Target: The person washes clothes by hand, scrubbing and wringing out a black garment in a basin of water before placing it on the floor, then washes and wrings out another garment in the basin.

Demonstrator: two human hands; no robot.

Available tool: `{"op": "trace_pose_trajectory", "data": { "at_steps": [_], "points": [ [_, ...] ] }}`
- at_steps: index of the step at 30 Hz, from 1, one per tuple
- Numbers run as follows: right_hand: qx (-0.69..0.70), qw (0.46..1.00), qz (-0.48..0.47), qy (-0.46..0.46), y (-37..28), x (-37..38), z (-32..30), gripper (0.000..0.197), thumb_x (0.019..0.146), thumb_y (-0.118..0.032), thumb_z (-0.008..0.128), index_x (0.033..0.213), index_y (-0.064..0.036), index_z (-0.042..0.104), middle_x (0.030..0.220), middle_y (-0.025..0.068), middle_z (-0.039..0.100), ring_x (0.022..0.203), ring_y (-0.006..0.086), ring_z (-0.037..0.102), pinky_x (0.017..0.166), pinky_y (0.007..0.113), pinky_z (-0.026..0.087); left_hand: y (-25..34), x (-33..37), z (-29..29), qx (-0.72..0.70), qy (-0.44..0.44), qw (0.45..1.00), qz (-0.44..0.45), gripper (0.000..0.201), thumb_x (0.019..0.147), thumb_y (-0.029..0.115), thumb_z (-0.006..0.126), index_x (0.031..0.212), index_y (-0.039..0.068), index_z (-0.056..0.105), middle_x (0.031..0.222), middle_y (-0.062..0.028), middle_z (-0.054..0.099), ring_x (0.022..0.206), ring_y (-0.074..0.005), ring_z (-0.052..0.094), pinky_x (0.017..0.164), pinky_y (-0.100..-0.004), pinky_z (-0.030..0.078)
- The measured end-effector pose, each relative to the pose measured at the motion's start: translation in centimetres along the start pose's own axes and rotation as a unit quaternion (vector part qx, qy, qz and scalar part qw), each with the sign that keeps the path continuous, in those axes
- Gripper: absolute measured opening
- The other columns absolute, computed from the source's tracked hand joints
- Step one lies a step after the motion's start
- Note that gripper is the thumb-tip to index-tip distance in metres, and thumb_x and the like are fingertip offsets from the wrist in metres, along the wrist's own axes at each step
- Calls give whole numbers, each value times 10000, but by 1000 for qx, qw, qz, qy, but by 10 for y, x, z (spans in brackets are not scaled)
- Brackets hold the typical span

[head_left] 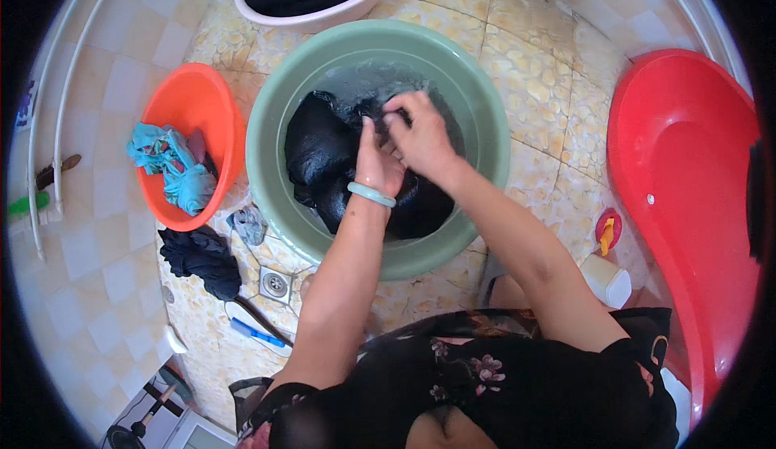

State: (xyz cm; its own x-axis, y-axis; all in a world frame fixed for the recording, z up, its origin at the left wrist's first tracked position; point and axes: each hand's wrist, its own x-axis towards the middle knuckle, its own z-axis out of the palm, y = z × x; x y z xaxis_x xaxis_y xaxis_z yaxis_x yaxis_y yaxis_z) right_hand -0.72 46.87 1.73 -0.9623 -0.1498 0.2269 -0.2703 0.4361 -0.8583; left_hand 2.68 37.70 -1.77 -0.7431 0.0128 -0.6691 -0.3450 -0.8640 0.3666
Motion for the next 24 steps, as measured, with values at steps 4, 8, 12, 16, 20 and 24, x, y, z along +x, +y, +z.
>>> {"op": "trace_pose_trajectory", "data": {
  "at_steps": [4, 8, 12, 16, 20, 24],
  "points": [
    [39, 988, -113, -94, -59, -43, -8, 137, 735, 12, 589, 862, -39, 578, 846, 127, 535, 817, 296, 551, 724, 368, 455, 23, -14, 2, -73, -129, 985, -90, 635, 848, 605, 449, 1129, 42, 534, 1115, -151, 561, 1036, -273, 543, 910, -430, 451],
    [32, 980, -162, -114, -83, -67, 7, 114, 724, -35, 633, 831, -70, 611, 809, 109, 535, 755, 297, 562, 663, 371, 464, 31, 18, -41, -144, -185, 963, -136, 447, 876, 452, 508, 1108, 73, 551, 1031, -97, 588, 946, -243, 573, 862, -359, 478],
    [-78, 995, -43, -47, -36, -26, 22, 149, 776, -207, 629, 736, -70, 588, 743, 104, 542, 684, 325, 571, 609, 398, 467, 10, 11, -42, -69, -117, 988, -68, 351, 914, 353, 461, 1091, 64, 554, 1011, -100, 590, 927, -222, 582, 811, -331, 486],
    [-138, 989, 6, -53, -6, 2, 27, 270, 820, -331, 561, 753, -75, 609, 797, 138, 600, 746, 336, 602, 651, 455, 479, 14, -3, -14, 7, 13, 998, 56, 261, 891, 209, 461, 1037, 26, 576, 969, -117, 615, 867, -218, 613, 759, -354, 511],
    [-283, 941, 125, -137, 37, 28, -13, 402, 894, -386, 417, 886, -59, 651, 948, 177, 635, 876, 358, 613, 792, 466, 478, 27, -5, 6, -51, -39, 996, 68, 183, 767, 19, 499, 919, -5, 599, 888, -121, 628, 819, -266, 630, 769, -396, 529],
    [-269, 925, 73, -260, 10, 14, -49, 397, 898, -364, 412, 911, -44, 648, 929, 216, 625, 879, 390, 600, 816, 470, 466, 31, -2, 1, -54, 17, 991, 122, 146, 702, 29, 567, 844, 20, 599, 873, -96, 627, 811, -262, 616, 793, -407, 504]
  ]
}}
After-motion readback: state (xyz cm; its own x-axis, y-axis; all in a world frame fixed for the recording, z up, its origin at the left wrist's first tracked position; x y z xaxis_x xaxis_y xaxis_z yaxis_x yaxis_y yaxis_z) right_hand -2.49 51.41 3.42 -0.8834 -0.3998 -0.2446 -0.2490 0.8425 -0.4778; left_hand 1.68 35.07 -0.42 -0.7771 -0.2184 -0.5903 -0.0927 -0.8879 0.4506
